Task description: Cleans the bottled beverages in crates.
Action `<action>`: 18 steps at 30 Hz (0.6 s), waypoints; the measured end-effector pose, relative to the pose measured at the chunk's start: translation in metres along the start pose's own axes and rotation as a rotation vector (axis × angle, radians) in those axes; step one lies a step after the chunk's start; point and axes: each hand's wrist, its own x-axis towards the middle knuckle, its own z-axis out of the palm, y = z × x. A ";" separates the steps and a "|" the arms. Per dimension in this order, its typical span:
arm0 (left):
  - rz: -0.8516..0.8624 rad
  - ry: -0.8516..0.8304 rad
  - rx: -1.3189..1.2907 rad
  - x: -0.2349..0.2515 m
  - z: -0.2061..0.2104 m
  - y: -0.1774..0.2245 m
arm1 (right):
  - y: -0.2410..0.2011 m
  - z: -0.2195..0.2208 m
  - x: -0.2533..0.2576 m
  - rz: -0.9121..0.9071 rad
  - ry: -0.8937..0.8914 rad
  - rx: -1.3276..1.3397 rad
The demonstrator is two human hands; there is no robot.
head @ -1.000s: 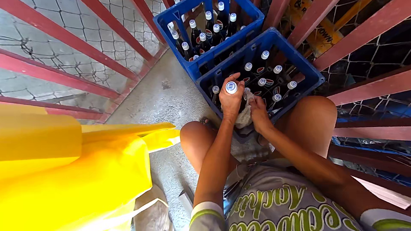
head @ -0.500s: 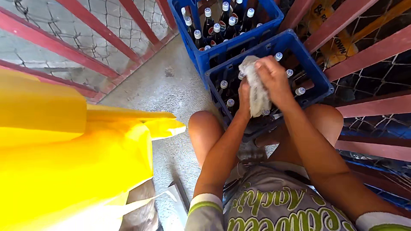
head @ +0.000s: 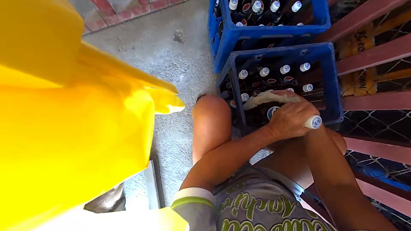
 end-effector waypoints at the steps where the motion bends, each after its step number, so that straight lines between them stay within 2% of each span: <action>1: 0.030 -0.010 -0.002 -0.003 0.002 0.001 | -0.009 0.004 0.004 0.062 -0.011 -0.010; 3: 0.044 -0.027 -0.003 -0.006 0.004 0.003 | -0.026 0.018 0.017 0.224 0.047 -0.028; 6: 0.036 -0.043 -0.026 -0.007 0.001 0.004 | -0.024 -0.018 0.041 0.441 -0.410 -0.071; 7: 0.039 -0.054 -0.040 -0.008 0.000 0.006 | -0.025 -0.024 0.049 0.477 -0.510 -0.109; 11: 0.113 -0.086 -0.038 -0.010 0.000 0.007 | -0.015 -0.013 0.075 0.539 -0.753 -0.237; 13: 0.129 -0.098 -0.030 -0.011 0.001 0.007 | 0.029 0.004 0.083 0.499 -0.800 -0.230; 15: 0.144 -0.088 -0.034 -0.010 0.002 0.005 | 0.080 0.020 0.092 0.343 -0.830 -0.258; 16: 0.143 -0.083 -0.042 -0.010 0.001 0.005 | 0.082 0.028 0.101 0.365 -0.855 -0.298; 18: 0.130 -0.066 -0.047 -0.007 -0.003 0.005 | 0.048 0.044 0.121 0.498 -0.936 -0.445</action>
